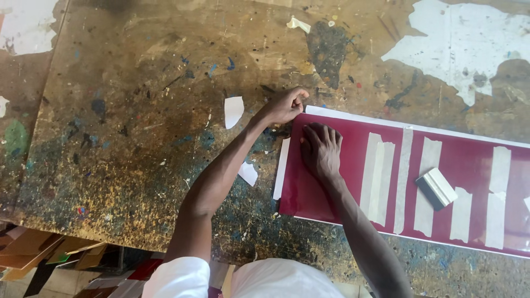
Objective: The person applies a large maroon adhesive sheet onto a white rectangular board. They smooth the surface with their hands and then peel off the white backing paper from the edges and center sections to reveal the adhesive side.
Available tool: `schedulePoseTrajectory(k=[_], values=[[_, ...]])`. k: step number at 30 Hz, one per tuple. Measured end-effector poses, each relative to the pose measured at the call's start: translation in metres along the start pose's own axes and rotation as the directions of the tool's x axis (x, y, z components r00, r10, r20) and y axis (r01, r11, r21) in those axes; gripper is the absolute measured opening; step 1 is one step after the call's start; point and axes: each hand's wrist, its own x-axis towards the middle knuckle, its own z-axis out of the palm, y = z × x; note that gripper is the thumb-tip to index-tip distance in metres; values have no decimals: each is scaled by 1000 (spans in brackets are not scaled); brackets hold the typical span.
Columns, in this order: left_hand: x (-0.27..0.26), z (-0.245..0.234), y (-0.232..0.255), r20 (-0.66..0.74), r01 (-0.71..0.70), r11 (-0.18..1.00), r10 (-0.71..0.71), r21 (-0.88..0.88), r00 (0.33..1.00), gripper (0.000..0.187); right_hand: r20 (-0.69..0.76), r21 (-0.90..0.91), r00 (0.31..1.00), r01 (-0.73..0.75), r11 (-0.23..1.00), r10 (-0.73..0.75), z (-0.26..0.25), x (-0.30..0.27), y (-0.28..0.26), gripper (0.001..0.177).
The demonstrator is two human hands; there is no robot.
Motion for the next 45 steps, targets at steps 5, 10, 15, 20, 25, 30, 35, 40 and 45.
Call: schedulePoseTrajectory(k=[5, 10, 15, 20, 25, 30, 35, 40, 45], values=[[2, -5, 4, 70, -1, 993, -7, 114, 998, 45, 0, -2, 1000, -4, 1000, 4, 3, -2, 1, 29], [-7, -16, 36, 133, -78, 992, 64, 98, 989, 50, -19, 16, 1000, -4, 1000, 4, 1, -1, -1, 28], [-11, -13, 37, 108, -61, 984, 43, 166, 993, 47, -12, 23, 1000, -10, 1000, 10, 5, -4, 1, 29], [-17, -16, 51, 70, -18, 990, 8, 143, 998, 48, -8, 20, 1000, -8, 1000, 9, 3, -2, 0, 29], [-20, -12, 35, 60, -131, 985, 125, 109, 990, 53, -13, 21, 1000, -5, 1000, 5, 1, -1, -1, 29], [-14, -7, 26, 68, -154, 980, 147, 123, 987, 53, -13, 14, 1000, -1, 1000, 2, 0, -1, -1, 29], [-9, -6, 27, 92, -144, 982, 133, 124, 987, 47, 24, 32, 1000, -18, 999, 17, 0, -2, 0, 29], [-1, 5, 27, 37, -186, 939, 183, 289, 982, 42, 24, 40, 999, -23, 999, 23, 0, -2, 1, 29], [11, 34, 74, -18, -310, 839, 355, 448, 935, 43, 77, 218, 993, -109, 970, 94, -13, 2, 24, 19]])
